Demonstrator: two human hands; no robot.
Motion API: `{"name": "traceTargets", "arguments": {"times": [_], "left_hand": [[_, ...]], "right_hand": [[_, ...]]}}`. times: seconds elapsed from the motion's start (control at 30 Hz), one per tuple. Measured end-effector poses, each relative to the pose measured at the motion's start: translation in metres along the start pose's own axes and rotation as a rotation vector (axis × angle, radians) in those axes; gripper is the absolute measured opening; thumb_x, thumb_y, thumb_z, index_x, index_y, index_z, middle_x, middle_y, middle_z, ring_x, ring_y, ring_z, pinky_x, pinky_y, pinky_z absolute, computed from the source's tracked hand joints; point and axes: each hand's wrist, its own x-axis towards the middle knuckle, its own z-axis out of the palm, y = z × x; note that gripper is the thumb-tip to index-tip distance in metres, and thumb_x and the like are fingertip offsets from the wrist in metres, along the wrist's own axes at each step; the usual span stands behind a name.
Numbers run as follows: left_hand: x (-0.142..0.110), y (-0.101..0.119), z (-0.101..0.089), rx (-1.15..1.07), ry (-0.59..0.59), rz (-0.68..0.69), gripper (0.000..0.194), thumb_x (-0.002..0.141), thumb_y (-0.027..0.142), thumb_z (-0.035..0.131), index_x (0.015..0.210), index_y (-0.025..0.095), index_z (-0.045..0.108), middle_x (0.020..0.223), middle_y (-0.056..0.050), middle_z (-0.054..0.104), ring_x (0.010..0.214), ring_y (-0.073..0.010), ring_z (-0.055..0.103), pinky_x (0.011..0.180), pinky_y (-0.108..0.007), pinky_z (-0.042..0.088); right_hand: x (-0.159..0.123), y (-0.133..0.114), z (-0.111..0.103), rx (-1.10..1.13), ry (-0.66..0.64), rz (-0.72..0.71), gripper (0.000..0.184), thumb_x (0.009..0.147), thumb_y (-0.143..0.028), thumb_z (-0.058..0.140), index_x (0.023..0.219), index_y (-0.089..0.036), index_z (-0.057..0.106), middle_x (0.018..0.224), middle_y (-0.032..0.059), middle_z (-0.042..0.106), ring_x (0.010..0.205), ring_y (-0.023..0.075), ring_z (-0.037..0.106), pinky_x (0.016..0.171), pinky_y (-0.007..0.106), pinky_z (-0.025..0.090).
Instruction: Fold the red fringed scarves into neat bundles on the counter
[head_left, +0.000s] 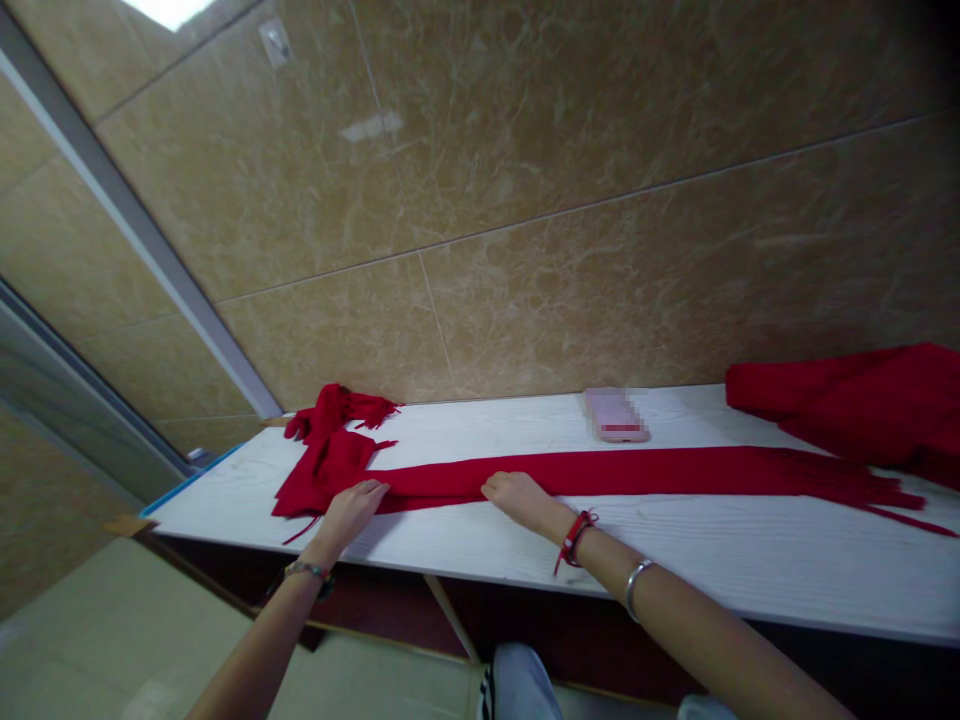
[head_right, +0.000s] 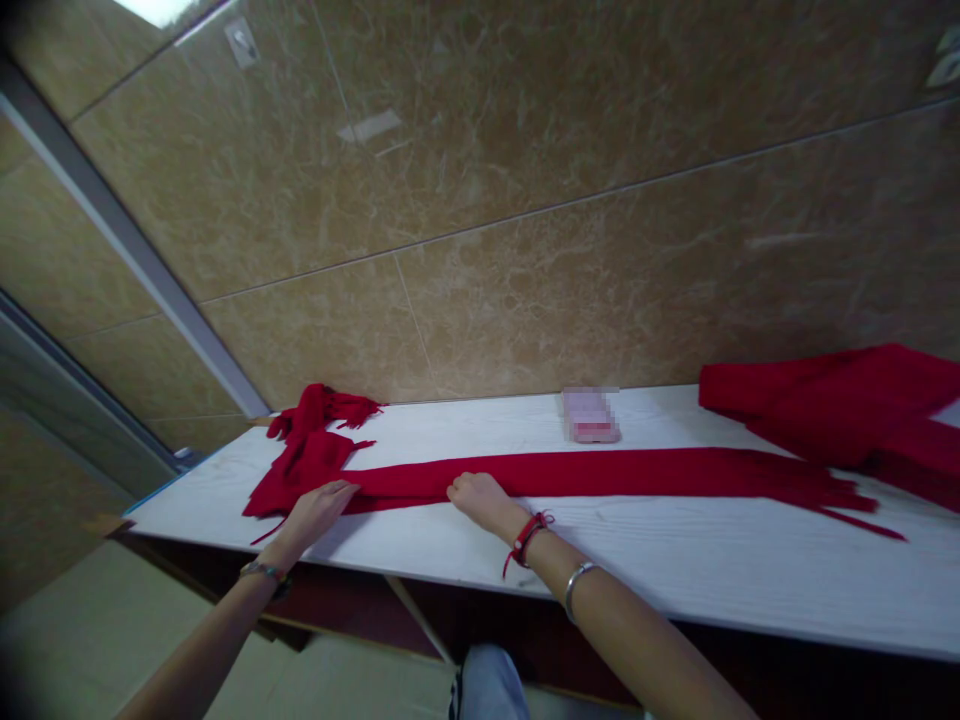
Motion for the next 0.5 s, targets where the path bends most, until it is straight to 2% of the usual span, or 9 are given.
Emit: {"name": "traceTargets", "arguments": {"times": [0.17, 0.37, 0.5], "left_hand": [[0.000, -0.002, -0.006, -0.044, 0.081, -0.002, 0.031, 0.081, 0.008, 0.039, 0.104, 0.015, 0.059, 0.100, -0.011, 0.063, 0.091, -0.0207, 0.059, 0.080, -0.034, 0.047], [-0.006, 0.004, 0.006, -0.024, -0.026, -0.023, 0.031, 0.081, 0.008, 0.040, 0.105, 0.014, 0.058, 0.105, -0.011, 0.061, 0.096, -0.0191, 0.056, 0.084, -0.031, 0.045], [-0.004, 0.005, 0.007, -0.010, -0.042, -0.052, 0.028, 0.083, 0.011, 0.039, 0.103, 0.014, 0.058, 0.102, -0.011, 0.061, 0.094, -0.0190, 0.057, 0.079, -0.028, 0.046]], "right_hand": [[-0.004, 0.001, -0.010, -0.027, -0.006, -0.013, 0.015, 0.081, -0.008, 0.047, 0.090, -0.012, 0.058, 0.085, 0.0082, 0.065, 0.078, 0.0188, 0.059, 0.064, 0.027, 0.044], [-0.004, 0.001, -0.008, -0.034, -0.006, -0.009, 0.021, 0.081, -0.006, 0.045, 0.096, -0.011, 0.057, 0.087, 0.0104, 0.065, 0.080, 0.0195, 0.061, 0.066, 0.028, 0.046], [-0.003, 0.003, -0.004, -0.007, 0.004, 0.023, 0.024, 0.081, -0.005, 0.043, 0.100, -0.011, 0.057, 0.092, 0.0117, 0.065, 0.085, 0.0192, 0.061, 0.070, 0.027, 0.046]]}}
